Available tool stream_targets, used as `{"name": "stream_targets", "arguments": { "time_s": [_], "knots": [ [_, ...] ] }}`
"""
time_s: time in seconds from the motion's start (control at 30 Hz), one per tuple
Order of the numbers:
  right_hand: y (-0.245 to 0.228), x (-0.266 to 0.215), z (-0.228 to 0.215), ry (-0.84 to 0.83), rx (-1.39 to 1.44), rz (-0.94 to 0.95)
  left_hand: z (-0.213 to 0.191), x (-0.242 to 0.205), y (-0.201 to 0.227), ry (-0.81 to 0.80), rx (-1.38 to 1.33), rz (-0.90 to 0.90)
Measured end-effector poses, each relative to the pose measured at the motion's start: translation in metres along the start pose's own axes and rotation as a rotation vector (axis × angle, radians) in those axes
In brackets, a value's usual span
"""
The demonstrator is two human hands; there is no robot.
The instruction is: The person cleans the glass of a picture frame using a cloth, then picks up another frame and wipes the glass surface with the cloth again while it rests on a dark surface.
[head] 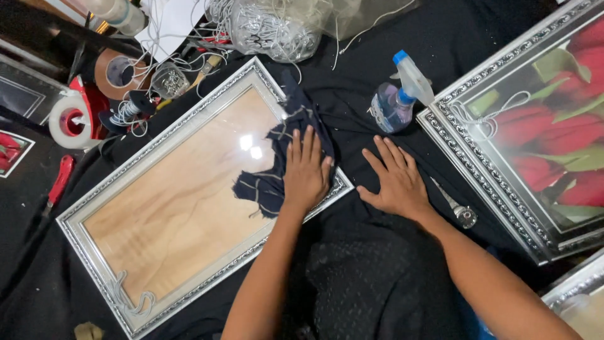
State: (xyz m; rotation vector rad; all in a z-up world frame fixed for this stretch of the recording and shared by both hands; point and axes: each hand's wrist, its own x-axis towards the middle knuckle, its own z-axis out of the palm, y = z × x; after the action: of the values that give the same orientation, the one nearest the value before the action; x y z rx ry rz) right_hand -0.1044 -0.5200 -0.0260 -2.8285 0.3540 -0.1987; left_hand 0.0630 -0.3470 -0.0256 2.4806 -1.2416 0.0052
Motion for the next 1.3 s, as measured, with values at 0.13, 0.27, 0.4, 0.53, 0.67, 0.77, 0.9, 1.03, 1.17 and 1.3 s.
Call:
{"name": "stream_targets", "arguments": {
  "time_s": [0.13, 0.27, 0.4, 0.53, 0.67, 0.77, 0.9, 1.03, 1.17, 1.3],
  "knots": [
    [-0.002, -0.001, -0.001, -0.003, 0.002, 0.008, -0.012, -0.06, 0.031, -0.112, 0.026, 0.103],
    [0.005, -0.008, 0.001, 0.052, -0.026, -0.074, -0.03, -0.128, -0.003, -0.152, 0.062, 0.142],
    [-0.001, -0.003, 0.002, 0.046, -0.048, -0.107, -0.09, -0.223, -0.077, -0.263, 0.086, -0.108],
    [0.006, -0.006, 0.009, -0.008, -0.179, -0.05, -0.147, -0.311, -0.138, -0.475, -0.01, -0.845],
    [0.032, -0.007, 0.029, 0.334, -0.765, -0.306, -0.145, -0.372, -0.209, -0.258, -0.127, -1.33],
    [0.04, -0.001, 0.029, 0.424, -0.798, -0.316, -0.154, -0.374, -0.225, -0.242, -0.156, -1.409],
    [0.045, 0.005, 0.032, 0.308, -0.613, -0.431, -0.171, -0.372, -0.24, -0.17, -0.126, -1.291],
    [0.039, -0.008, 0.043, 0.056, -0.685, -0.158, -0.183, -0.359, -0.263, -0.042, -0.144, -1.161],
    [0.043, -0.006, 0.042, 0.086, -0.59, -0.217, -0.196, -0.32, -0.286, -0.062, -0.185, -1.224],
    [0.04, -0.006, 0.044, 0.043, -0.416, -0.192, -0.187, -0.291, -0.339, -0.004, 0.09, -1.114]
  ]
}}
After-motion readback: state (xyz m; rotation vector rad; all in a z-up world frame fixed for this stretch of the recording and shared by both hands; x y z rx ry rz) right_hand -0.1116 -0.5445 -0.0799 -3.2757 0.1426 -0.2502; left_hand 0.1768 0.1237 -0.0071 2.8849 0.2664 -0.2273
